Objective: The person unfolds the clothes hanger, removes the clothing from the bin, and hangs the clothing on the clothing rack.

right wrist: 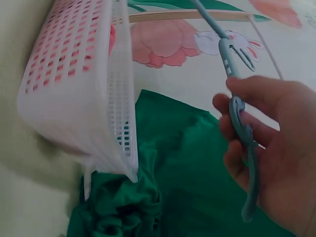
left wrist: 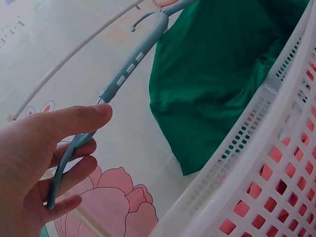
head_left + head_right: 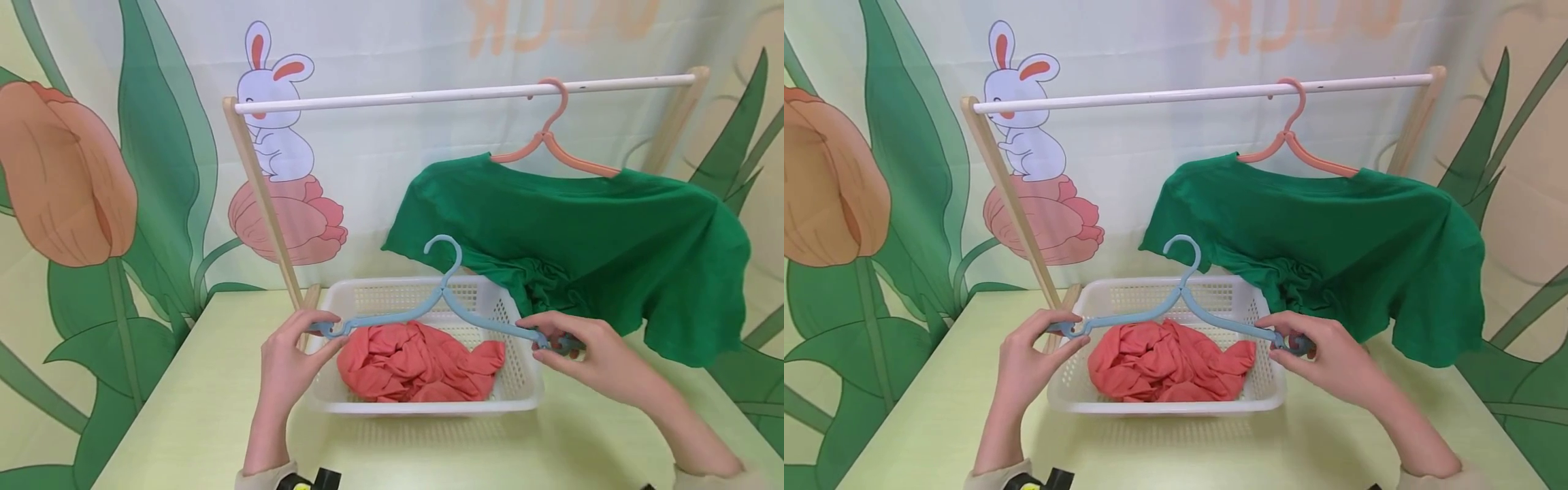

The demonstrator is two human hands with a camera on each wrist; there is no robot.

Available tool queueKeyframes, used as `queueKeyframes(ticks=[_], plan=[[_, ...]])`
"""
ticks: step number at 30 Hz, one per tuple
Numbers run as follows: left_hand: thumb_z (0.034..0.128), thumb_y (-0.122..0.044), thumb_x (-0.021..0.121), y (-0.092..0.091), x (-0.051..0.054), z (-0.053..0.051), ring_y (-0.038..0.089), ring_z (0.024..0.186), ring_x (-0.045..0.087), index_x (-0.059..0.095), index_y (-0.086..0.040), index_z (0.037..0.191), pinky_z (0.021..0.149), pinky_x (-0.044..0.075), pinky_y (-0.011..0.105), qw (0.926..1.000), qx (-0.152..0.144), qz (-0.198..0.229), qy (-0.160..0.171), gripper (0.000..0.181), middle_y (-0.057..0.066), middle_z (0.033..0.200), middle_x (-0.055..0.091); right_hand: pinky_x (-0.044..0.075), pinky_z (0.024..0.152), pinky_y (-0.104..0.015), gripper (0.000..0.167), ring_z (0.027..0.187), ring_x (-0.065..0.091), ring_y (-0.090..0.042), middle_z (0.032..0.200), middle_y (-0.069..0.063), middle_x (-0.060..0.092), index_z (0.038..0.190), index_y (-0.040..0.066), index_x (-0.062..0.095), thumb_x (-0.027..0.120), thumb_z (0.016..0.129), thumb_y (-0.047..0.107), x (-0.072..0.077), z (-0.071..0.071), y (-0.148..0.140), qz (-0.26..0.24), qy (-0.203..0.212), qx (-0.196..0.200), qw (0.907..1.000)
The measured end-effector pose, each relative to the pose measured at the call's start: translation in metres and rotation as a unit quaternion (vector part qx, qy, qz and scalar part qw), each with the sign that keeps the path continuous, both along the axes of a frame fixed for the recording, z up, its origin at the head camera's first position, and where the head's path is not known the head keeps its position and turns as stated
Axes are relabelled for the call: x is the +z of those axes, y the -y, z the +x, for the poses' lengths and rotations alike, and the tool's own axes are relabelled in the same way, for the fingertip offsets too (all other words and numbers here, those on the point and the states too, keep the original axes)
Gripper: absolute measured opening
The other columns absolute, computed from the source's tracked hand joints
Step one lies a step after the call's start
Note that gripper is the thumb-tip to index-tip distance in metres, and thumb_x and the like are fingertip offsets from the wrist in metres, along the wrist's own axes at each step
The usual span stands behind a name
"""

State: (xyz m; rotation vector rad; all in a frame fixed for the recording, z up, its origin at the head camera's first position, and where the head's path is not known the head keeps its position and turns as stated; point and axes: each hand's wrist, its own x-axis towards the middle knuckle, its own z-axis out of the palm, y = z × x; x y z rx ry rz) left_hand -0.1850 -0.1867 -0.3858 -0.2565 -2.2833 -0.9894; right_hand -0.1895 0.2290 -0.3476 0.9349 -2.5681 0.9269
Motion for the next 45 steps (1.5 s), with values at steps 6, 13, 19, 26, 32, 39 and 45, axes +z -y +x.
queueKeyframes(ticks=[6, 13, 19, 26, 32, 39, 45], plan=[[0.0708, -0.022, 0.089, -0.001, 0.001, -0.002, 0.009, 0.083, 0.067, 0.074, -0.023, 0.098, 0.080, 0.052, 0.039, 0.9999, -0.008, 0.012, 0.003, 0.032, -0.005, 0.088, 0.071, 0.048, 0.057, -0.021, 0.045, 0.067, 0.056, -0.006, 0.082, 0.010, 0.055, 0.132, 0.021, 0.059, 0.072, 0.090, 0.013, 0.021, -0.020, -0.009, 0.017, 0.097, 0.116, 0.9884], [0.0709, -0.020, 0.089, -0.004, 0.005, -0.005, 0.011, 0.084, 0.068, 0.074, -0.023, 0.100, 0.082, 0.050, 0.036, 0.9996, -0.016, 0.019, 0.015, 0.033, -0.006, 0.090, 0.071, 0.056, 0.076, -0.023, 0.044, 0.092, 0.063, -0.011, 0.112, 0.004, 0.065, 0.137, 0.017, 0.055, 0.065, 0.095, 0.011, 0.034, -0.043, -0.008, 0.019, 0.203, 0.196, 0.9593], [0.0730, -0.023, 0.088, -0.010, 0.012, -0.009, 0.014, 0.089, 0.069, 0.073, -0.022, 0.102, 0.085, 0.050, 0.039, 0.9992, -0.023, 0.018, 0.026, 0.033, -0.003, 0.090, 0.071, 0.052, 0.066, -0.024, 0.037, 0.081, 0.061, -0.013, 0.101, 0.004, 0.066, 0.132, 0.015, 0.058, 0.062, 0.096, 0.009, 0.035, -0.056, 0.001, 0.002, 0.205, 0.202, 0.9577], [0.0741, -0.026, 0.087, -0.015, 0.025, -0.017, 0.015, 0.085, 0.070, 0.073, -0.023, 0.101, 0.082, 0.050, 0.039, 0.9989, -0.028, 0.000, 0.037, 0.031, -0.003, 0.090, 0.069, 0.057, 0.072, -0.025, 0.034, 0.088, 0.063, -0.014, 0.100, 0.000, 0.065, 0.130, 0.017, 0.060, 0.062, 0.097, 0.010, 0.034, -0.060, 0.003, -0.007, 0.194, 0.167, 0.9666], [0.0783, -0.025, 0.084, -0.015, 0.036, -0.025, 0.017, 0.097, 0.069, 0.072, -0.021, 0.111, 0.091, 0.055, 0.041, 0.9933, -0.071, -0.018, 0.089, 0.036, -0.001, 0.109, 0.071, 0.054, 0.067, -0.023, 0.032, 0.081, 0.063, -0.011, 0.095, 0.001, 0.066, 0.127, 0.016, 0.063, 0.063, 0.096, 0.010, 0.034, -0.058, -0.004, -0.018, 0.173, 0.138, 0.9749], [0.0809, -0.018, 0.082, -0.010, 0.048, -0.029, 0.026, 0.122, 0.059, 0.068, -0.018, 0.123, 0.098, 0.054, 0.047, 0.9861, -0.123, -0.077, 0.082, 0.044, 0.005, 0.130, 0.063, 0.054, 0.062, -0.025, 0.031, 0.072, 0.062, -0.014, 0.091, 0.003, 0.064, 0.126, 0.012, 0.063, 0.063, 0.095, 0.007, 0.035, -0.057, -0.016, -0.031, 0.165, 0.119, 0.9786], [0.0803, -0.013, 0.082, -0.013, 0.062, -0.026, 0.023, 0.121, 0.059, 0.070, -0.017, 0.116, 0.097, 0.055, 0.042, 0.9785, -0.161, -0.124, 0.035, 0.038, 0.002, 0.125, 0.063, 0.053, 0.062, -0.025, 0.032, 0.071, 0.062, -0.013, 0.089, 0.003, 0.065, 0.126, 0.011, 0.063, 0.064, 0.095, 0.006, 0.038, -0.057, -0.023, -0.033, 0.149, 0.111, 0.9821]])
